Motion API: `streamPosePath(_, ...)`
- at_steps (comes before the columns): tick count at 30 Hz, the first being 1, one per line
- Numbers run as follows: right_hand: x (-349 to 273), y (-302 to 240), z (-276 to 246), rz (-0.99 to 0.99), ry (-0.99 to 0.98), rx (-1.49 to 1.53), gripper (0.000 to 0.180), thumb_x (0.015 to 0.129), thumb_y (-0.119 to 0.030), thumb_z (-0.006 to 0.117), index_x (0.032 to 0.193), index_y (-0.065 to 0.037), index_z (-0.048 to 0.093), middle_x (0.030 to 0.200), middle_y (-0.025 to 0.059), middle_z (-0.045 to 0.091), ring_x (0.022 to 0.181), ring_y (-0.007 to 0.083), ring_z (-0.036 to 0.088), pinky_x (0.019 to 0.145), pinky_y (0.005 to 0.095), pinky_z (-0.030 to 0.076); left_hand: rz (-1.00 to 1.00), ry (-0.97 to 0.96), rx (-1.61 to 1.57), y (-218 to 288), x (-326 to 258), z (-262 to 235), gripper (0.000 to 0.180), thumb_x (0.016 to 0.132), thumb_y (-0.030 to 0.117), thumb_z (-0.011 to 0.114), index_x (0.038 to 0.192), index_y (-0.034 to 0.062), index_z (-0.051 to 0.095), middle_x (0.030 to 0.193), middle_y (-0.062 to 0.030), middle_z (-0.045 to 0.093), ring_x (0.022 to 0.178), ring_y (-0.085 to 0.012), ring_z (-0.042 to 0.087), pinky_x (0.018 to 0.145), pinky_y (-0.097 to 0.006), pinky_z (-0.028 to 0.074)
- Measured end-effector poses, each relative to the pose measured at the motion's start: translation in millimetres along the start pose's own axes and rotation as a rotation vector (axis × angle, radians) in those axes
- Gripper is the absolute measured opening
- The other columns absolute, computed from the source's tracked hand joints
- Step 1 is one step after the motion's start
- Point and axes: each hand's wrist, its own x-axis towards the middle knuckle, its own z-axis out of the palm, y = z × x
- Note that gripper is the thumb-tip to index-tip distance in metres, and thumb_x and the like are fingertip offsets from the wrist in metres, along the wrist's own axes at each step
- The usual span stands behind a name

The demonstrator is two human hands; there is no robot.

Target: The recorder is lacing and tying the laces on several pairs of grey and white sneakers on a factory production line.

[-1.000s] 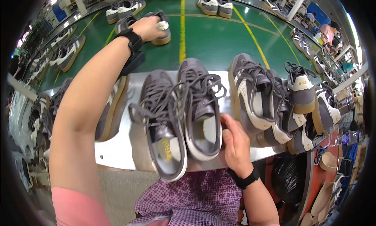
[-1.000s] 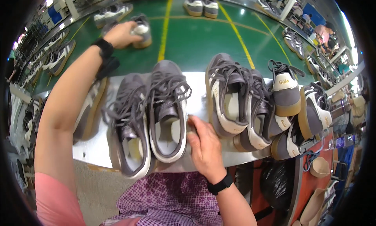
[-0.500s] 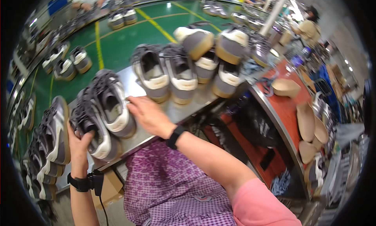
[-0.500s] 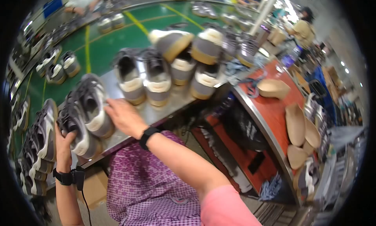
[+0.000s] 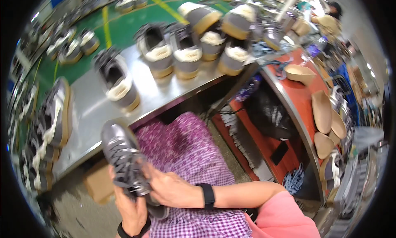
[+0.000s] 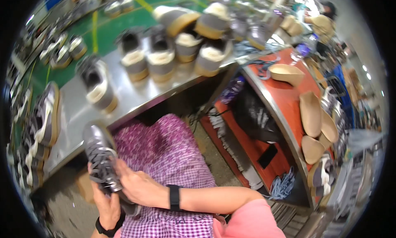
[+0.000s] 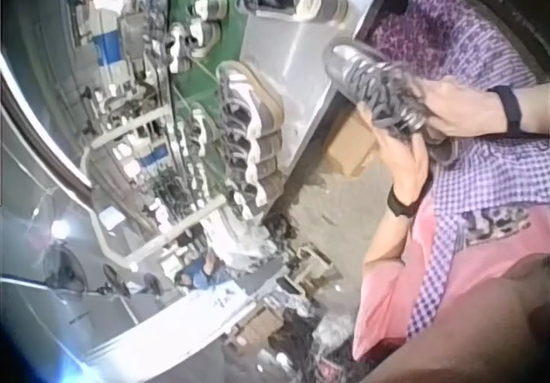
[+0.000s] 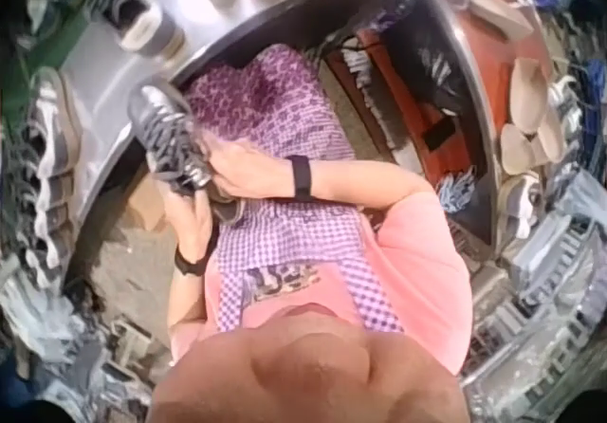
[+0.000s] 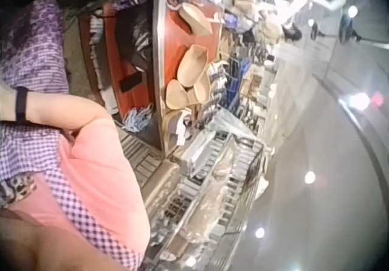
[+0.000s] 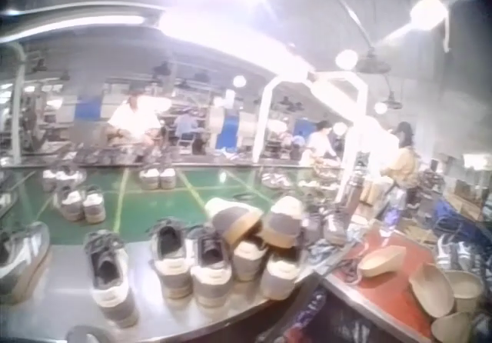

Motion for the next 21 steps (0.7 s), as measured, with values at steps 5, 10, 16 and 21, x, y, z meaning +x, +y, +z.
streamPosePath(5,-43,0,4,0.159,-0.13,-0.08,0.07,0.076,-0.004,0.057,0.135,0.019,0.025,0.117,0.0371,0.049,0.079,0.0453,0.064,0.067,0.0441,0.056,-0.056,-0.292,0.086,4,-24,-9,0.082,0.07,0.004,0.063,0.141,-0.0085,0.024,0.147,-0.0324,0.026,0.136,-0.0469,0.032,0.112,-0.045,0.029)
streamPosePath(10,-31,-1,-20,0.051,-0.156,-0.07,0.072,0.079,-0.011,0.07,0.136,0.009,0.031,0.097,0.0277,0.062,0.087,0.0426,0.064,0.074,0.0418,0.052,0.019,-0.218,0.08,2,-12,-16,0.085,0.067,0.009,0.07,0.139,-0.0074,0.028,0.144,-0.0314,0.033,0.134,-0.0453,0.037,0.109,-0.043,0.034)
streamPosePath(16,12,-8,-65,0.092,-0.199,-0.066,0.063,0.088,-0.023,0.067,0.135,0.008,0.039,0.129,0.0287,0.049,0.117,0.0403,0.054,0.1,0.041,0.044,0.16,-0.088,0.069,8,31,-41,0.075,0.069,0.025,0.079,0.131,-0.0026,0.046,0.127,-0.0201,0.055,0.12,-0.0387,0.052,0.099,-0.045,0.043)
streamPosePath(21,5,-41,-67,-0.246,-0.465,-0.155,0.045,0.078,-0.03,0.076,0.104,0.005,0.063,0.119,0.02,0.06,0.123,0.0404,0.05,0.103,0.0428,0.043,0.259,-0.319,0.0,18,27,-56,0.025,0.077,0.015,0.073,0.097,0.0005,0.067,0.104,-0.0137,0.065,0.101,-0.0329,0.062,0.084,-0.038,0.052)
